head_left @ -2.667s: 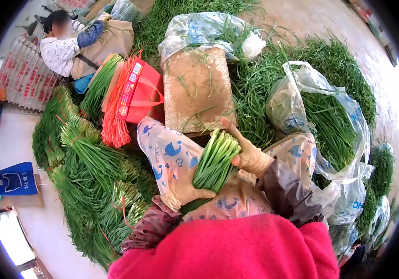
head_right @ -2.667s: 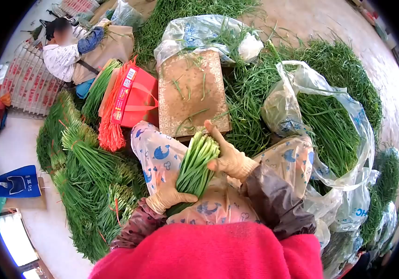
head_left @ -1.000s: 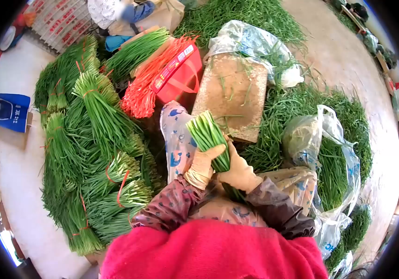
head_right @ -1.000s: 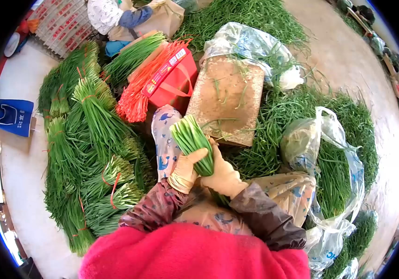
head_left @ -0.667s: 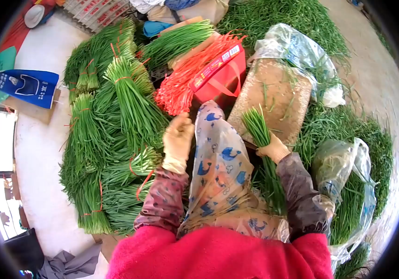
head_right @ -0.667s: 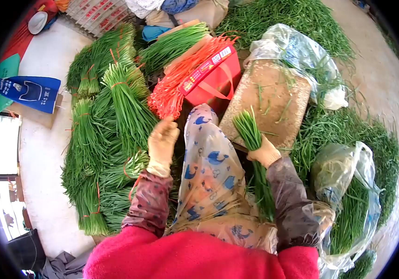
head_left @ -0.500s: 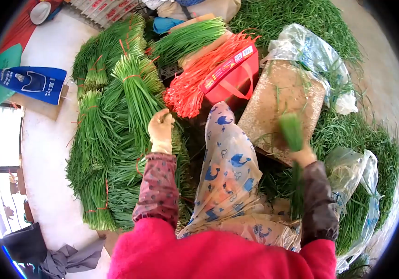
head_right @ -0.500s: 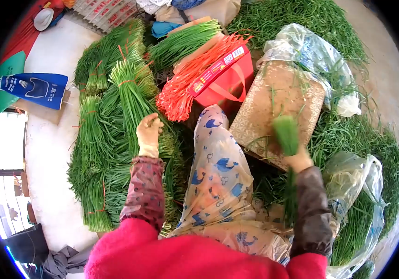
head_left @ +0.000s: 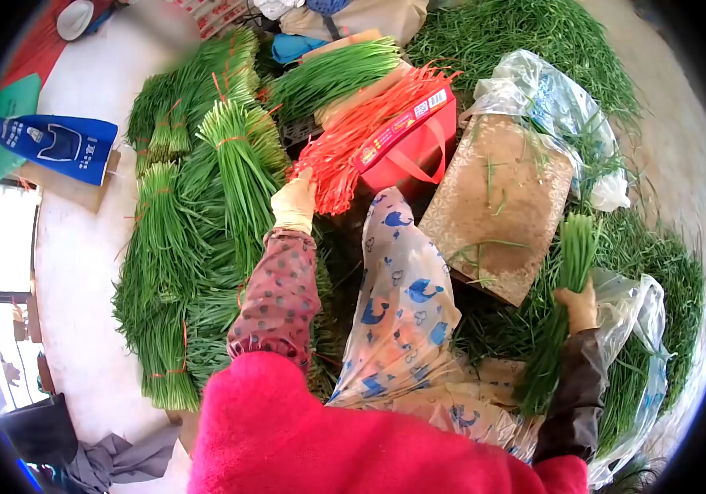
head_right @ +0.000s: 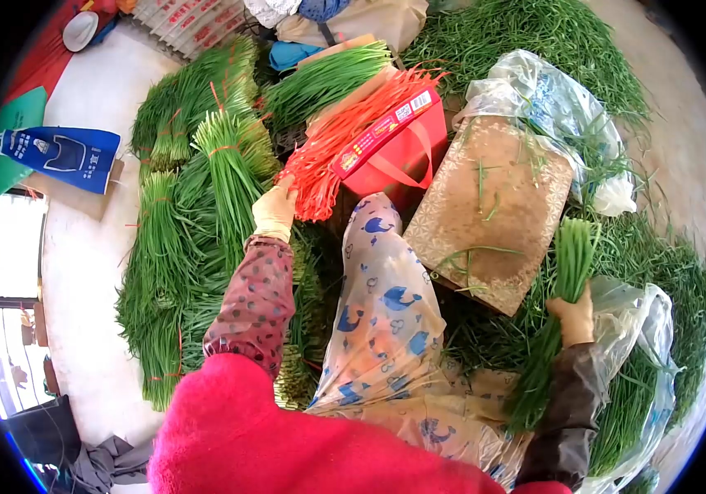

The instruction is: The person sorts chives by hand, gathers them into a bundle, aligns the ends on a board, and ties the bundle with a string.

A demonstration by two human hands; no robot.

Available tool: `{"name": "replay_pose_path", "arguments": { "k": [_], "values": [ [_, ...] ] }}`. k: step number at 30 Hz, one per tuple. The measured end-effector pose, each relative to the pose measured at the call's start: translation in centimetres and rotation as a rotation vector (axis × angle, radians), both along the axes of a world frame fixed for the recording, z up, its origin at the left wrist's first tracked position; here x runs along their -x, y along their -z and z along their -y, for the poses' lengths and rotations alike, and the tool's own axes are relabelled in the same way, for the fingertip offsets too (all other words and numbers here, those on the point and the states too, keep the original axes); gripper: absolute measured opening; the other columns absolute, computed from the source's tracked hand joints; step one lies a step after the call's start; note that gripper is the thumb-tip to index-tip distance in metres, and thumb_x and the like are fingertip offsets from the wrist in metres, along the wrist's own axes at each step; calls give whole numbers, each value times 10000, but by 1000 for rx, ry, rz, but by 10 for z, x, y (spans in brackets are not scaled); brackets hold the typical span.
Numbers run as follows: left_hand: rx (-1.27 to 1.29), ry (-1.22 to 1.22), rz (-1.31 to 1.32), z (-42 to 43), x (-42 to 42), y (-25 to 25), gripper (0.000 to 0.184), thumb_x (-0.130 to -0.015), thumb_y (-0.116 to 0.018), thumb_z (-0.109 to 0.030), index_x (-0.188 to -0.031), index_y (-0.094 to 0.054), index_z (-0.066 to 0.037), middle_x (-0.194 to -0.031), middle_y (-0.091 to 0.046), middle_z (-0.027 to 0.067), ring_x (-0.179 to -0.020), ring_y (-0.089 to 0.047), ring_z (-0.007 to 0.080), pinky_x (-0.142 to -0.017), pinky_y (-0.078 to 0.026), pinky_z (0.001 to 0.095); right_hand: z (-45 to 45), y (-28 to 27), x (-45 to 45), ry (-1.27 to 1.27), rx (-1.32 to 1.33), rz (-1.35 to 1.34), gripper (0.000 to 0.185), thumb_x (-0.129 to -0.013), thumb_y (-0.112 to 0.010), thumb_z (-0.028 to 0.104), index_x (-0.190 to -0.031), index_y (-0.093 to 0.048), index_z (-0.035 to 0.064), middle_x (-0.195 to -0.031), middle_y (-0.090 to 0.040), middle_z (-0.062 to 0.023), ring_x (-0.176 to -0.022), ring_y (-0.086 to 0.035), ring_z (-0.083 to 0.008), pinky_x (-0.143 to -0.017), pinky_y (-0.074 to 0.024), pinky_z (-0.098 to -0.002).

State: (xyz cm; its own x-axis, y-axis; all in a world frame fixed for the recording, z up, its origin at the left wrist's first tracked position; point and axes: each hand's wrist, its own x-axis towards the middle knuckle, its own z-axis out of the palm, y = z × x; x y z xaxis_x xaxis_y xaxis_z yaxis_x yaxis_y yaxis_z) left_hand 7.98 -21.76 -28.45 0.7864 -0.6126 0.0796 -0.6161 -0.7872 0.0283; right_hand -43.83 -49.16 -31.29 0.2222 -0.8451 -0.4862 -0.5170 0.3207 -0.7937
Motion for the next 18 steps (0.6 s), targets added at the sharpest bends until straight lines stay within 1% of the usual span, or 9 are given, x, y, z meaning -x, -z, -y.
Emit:
{"name": "replay_pose_path", "arguments": {
  "k": [3, 4, 5, 7, 9, 11, 15, 17, 18],
  "values": [
    [-38, 97, 82, -8, -17, 3, 279, -946, -481, -319, -1171, -596, -199, -855, -694, 111, -810, -672, 325, -678, -512, 464, -19, 16, -8, -151, 66, 23, 799, -621, -763, 20, -1347, -428, 11, -1041, -638, -99, -904, -613, -220, -815, -503, -333],
    [-86, 75, 82, -15, -18, -13, 274, -956, -460, -319, -1163, -597, -204, -839, -693, 110, -777, -670, 333, -650, -510, 470, -33, 4, -21, -165, 61, 173, 754, -632, -761, 57, -1318, -448, 36, -1026, -641, -111, -920, -615, -226, -826, -497, -336],
    [-130, 102, 61, -7, -9, -29, 271, -967, -439, -320, -1156, -597, -208, -823, -692, 109, -743, -668, 341, -622, -508, 476, -53, -31, -42, -267, 158, -115, 768, -636, -768, 127, -1331, -447, 68, -1020, -643, -150, -942, -624, -269, -833, -496, -359],
    [-77, 132, 75, -12, 3, -56, 281, -978, -435, -304, -1203, -586, -229, -810, -690, 113, -721, -666, 347, -617, -511, 469, -64, -26, -59, -442, 162, -262, 853, -635, -760, 190, -1386, -368, 94, -1061, -636, -225, -1008, -616, -389, -861, -490, -431],
    [119, 209, 177, -27, 9, -73, 306, -980, -443, -299, -1252, -574, -249, -843, -693, 118, -728, -670, 337, -620, -514, 457, -76, -30, -83, -611, 112, -251, 855, -640, -757, 230, -1375, -350, 73, -1054, -635, -251, -1010, -619, -396, -868, -492, -432],
    [40, 62, 163, -38, 23, -111, 323, -975, -471, -270, -1283, -568, -275, -902, -702, 107, -760, -679, 313, -624, -525, 430, -84, -28, -101, -731, -23, -304, 860, -648, -754, 230, -1381, -342, 47, -1065, -634, -257, -1029, -613, -396, -884, -488, -420],
    [67, 173, 424, -79, 18, -171, 377, -937, -503, -97, -1268, -599, -250, -1021, -710, 76, -823, -695, 242, -650, -546, 376, -73, 10, -90, -732, -3, -284, 856, -641, -765, 222, -1369, -356, 36, -1101, -624, -269, -1065, -602, -392, -906, -485, -405],
    [485, 525, 417, -80, 19, -200, 389, -895, -498, 2, -1239, -619, -133, -1047, -711, 93, -820, -699, 210, -635, -543, 353, -43, 22, -70, -582, 42, -286, 974, -606, -777, 209, -1446, -305, 66, -1109, -631, -239, -1051, -610, -373, -886, -494, -414],
    [473, 474, 396, -80, 27, -215, 372, -878, -500, 30, -1207, -630, -84, -1045, -712, 102, -816, -696, 194, -625, -538, 346, -25, 32, -61, -426, 55, -268, 981, -604, -778, 200, -1450, -296, 78, -1109, -634, -230, -1032, -619, -370, -871, -504, -413]
  ]
}}
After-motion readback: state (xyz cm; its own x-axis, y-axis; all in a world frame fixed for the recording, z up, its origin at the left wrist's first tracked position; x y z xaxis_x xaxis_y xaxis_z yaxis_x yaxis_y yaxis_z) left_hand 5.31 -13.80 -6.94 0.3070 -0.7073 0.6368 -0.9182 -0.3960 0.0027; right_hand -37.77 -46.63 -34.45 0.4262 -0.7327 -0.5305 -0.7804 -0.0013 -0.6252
